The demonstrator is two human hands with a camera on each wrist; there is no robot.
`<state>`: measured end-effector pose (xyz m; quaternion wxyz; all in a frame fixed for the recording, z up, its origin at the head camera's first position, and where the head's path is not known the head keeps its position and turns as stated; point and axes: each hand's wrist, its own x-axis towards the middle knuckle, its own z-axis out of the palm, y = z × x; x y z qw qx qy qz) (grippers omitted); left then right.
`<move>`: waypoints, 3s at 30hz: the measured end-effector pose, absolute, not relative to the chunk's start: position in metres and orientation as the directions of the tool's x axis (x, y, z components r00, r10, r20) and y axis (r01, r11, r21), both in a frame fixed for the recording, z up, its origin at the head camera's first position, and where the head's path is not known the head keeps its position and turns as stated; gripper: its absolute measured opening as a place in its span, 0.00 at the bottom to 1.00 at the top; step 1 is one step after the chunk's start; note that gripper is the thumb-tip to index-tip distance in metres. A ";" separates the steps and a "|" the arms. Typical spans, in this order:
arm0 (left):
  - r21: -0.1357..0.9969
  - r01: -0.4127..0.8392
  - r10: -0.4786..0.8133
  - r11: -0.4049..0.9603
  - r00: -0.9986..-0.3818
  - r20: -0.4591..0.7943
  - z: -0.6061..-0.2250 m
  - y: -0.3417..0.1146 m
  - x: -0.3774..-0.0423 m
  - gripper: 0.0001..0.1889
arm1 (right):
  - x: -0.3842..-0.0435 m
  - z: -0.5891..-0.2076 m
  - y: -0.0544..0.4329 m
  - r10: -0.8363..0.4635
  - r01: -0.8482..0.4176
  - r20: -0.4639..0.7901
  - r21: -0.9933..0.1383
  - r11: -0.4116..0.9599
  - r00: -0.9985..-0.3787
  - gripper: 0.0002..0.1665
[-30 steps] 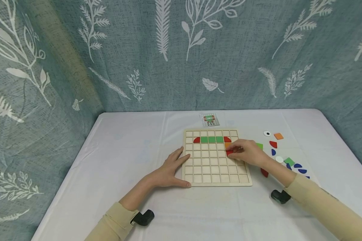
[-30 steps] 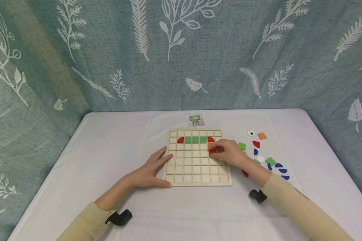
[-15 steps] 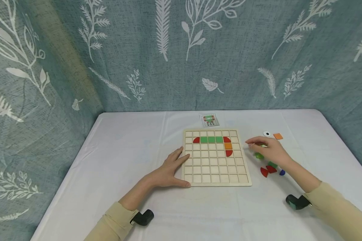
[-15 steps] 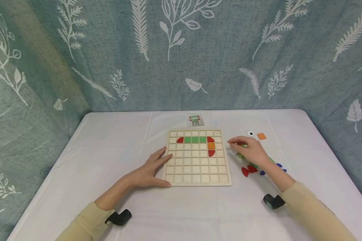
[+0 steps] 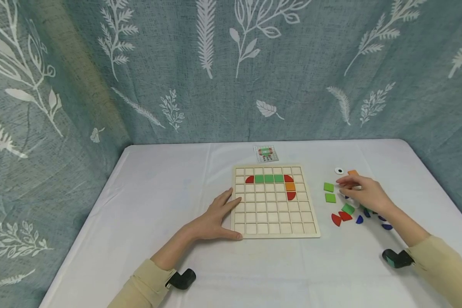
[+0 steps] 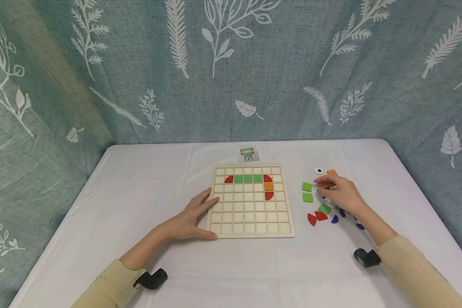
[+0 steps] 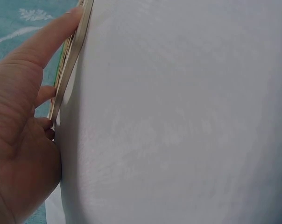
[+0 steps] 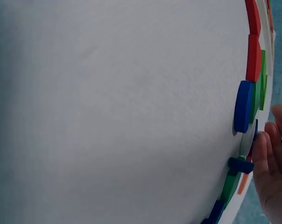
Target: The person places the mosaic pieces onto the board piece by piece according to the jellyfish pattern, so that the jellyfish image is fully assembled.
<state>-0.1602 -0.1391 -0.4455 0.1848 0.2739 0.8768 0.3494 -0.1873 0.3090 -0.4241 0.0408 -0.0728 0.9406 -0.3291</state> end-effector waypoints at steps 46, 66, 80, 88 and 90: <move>0.718 0.349 0.615 0.602 -0.777 -0.138 -0.448 -0.140 -0.162 0.54 | -0.206 -0.433 0.189 -0.581 -0.544 0.151 -0.591 0.595 -0.800 0.09; 0.707 0.338 0.594 0.622 -0.792 -0.144 -0.447 -0.142 -0.160 0.54 | -0.186 -0.426 0.255 -0.354 -0.307 0.068 -0.663 0.682 -0.933 0.08; 0.709 0.317 0.582 0.630 -0.797 -0.161 -0.447 -0.142 -0.159 0.55 | -0.168 -0.423 0.296 -0.314 -0.289 0.054 -0.562 0.775 -0.948 0.14; 0.715 0.342 0.601 0.610 -0.788 -0.136 -0.449 -0.140 -0.160 0.54 | -0.172 -0.428 0.293 -0.343 -0.330 0.076 -0.520 0.787 -0.936 0.14; 0.713 0.343 0.602 0.611 -0.787 -0.138 -0.449 -0.140 -0.161 0.55 | -0.174 -0.429 0.292 -0.337 -0.323 0.073 -0.524 0.788 -0.939 0.13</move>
